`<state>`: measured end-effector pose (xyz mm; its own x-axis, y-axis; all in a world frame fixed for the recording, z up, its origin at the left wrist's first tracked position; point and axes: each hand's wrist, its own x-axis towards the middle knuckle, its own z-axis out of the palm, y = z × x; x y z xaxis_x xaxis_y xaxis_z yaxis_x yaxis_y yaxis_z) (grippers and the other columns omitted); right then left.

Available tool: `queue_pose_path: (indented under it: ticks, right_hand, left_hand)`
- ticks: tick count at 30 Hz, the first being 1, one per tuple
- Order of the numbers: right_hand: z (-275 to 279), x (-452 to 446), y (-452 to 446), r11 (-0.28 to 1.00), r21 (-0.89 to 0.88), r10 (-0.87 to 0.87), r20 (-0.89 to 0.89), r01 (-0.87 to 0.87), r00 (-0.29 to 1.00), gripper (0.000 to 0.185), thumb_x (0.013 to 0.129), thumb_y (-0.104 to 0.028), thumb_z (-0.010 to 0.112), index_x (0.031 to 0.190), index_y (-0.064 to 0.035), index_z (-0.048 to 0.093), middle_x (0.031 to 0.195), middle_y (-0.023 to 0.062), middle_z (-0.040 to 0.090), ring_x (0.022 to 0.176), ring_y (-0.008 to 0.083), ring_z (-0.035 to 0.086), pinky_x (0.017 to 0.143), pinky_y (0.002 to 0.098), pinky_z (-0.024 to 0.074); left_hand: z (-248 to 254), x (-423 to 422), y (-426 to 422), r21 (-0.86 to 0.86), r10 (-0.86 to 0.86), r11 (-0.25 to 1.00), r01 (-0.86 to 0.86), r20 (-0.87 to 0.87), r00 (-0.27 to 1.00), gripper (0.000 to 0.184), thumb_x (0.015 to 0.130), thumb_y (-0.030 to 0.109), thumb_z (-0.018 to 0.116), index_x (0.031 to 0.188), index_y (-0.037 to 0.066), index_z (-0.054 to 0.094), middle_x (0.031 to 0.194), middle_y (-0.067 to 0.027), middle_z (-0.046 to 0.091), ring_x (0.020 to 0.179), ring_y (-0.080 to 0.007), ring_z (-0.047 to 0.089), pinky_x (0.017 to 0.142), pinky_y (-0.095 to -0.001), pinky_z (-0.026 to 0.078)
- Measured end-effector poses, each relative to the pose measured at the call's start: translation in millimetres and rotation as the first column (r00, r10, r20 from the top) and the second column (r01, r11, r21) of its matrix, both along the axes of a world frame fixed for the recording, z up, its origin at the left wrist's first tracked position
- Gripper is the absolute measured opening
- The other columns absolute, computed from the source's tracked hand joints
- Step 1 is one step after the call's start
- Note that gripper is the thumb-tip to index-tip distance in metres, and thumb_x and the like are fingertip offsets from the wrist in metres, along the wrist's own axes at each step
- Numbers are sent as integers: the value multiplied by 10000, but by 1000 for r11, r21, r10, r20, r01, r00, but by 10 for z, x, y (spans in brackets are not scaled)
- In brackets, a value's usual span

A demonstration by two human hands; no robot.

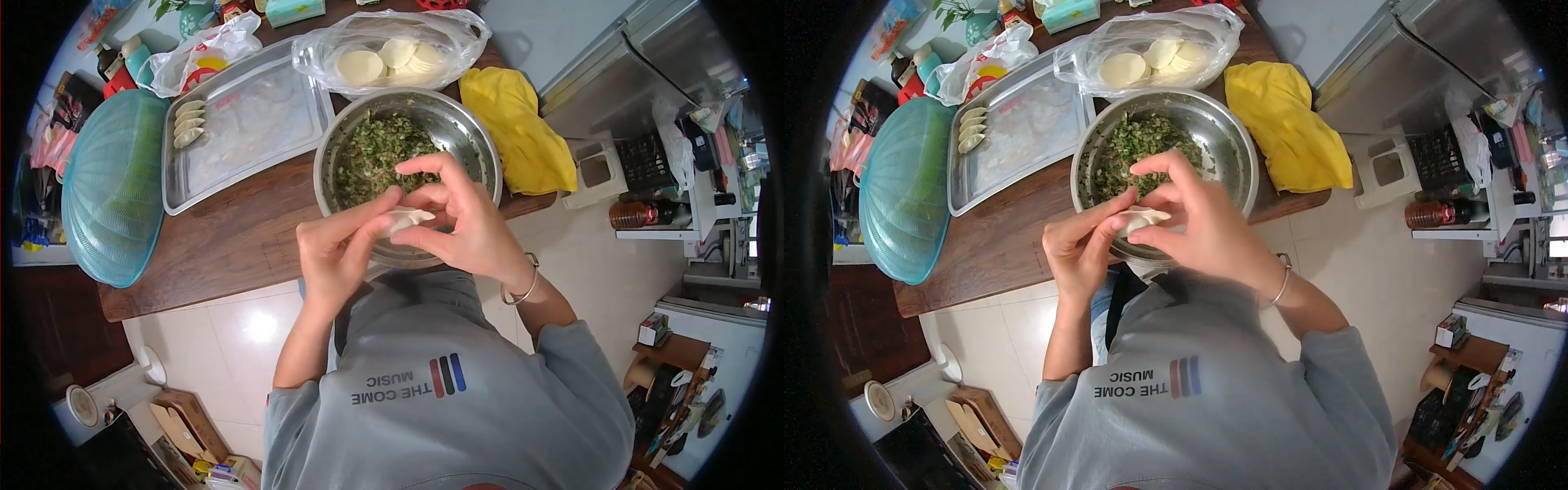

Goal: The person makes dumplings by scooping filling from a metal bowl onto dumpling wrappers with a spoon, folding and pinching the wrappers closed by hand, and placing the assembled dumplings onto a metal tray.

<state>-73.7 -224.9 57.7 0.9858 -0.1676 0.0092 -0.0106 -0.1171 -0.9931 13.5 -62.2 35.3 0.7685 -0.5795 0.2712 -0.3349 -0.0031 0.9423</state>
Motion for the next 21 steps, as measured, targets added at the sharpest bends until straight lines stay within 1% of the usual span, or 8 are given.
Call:
queue_pose_path:
  ticks: [1,3,6,10,13,16,19,21]
  right_hand:
    - [15,0,-12,1000,1,0,0,0,1000,621,798,-17,783,1307,-59,431,1001,116,711,951,163,680,812,305,559]
    - [62,1,-30,979,-203,16,34,-9,999,648,788,-28,793,1316,-59,420,993,127,714,943,166,684,811,308,563]
    - [23,26,9,971,-237,23,141,11,990,657,783,-32,798,1320,-60,419,995,135,714,937,163,684,807,305,561]
    - [50,11,8,988,-155,41,97,-26,994,678,785,-22,789,1343,-64,405,1007,138,714,953,179,689,810,309,563]
    - [55,-2,14,999,20,43,0,-43,999,721,781,-19,789,1374,-74,383,1023,147,713,967,201,695,827,322,568]
    - [56,-1,1,1000,-2,22,-49,-22,999,759,771,0,783,1398,-79,363,1007,145,715,963,200,695,823,322,570]
    - [19,10,-5,985,-170,23,56,-13,998,757,768,32,757,1403,-83,362,972,133,717,939,167,684,806,305,569]
    - [18,12,11,976,-218,11,107,13,994,724,787,-28,769,1379,-78,355,889,172,711,866,271,721,754,346,574]
  left_hand:
    - [14,8,-3,1,0,1000,0,0,1000,209,843,13,706,1049,-6,734,1014,-133,738,924,-207,729,798,-274,571]
    - [33,28,-12,8,-85,996,85,77,993,207,826,2,719,1032,-12,735,1009,-139,737,950,-226,724,810,-284,571]
    - [-18,20,-66,-49,-118,991,125,135,984,211,811,-4,729,1021,-13,737,1003,-146,736,971,-243,719,817,-291,571]
    - [-13,5,-43,-5,-7,1000,8,234,972,174,818,28,731,987,-11,743,974,-139,742,872,-229,740,751,-284,580]
    - [-57,-5,-54,-52,16,999,-7,169,986,185,818,33,731,1000,9,748,961,-132,745,831,-214,743,722,-279,580]
    - [67,21,-44,34,-125,992,125,19,992,184,817,23,727,999,21,752,961,-138,744,851,-216,742,737,-281,581]
    - [23,-16,-109,11,-99,995,99,97,990,167,822,22,723,987,16,753,968,-143,741,864,-219,740,749,-283,582]
    - [21,7,-94,22,-102,995,100,123,987,162,824,21,722,982,14,753,981,-146,738,872,-222,739,754,-284,582]
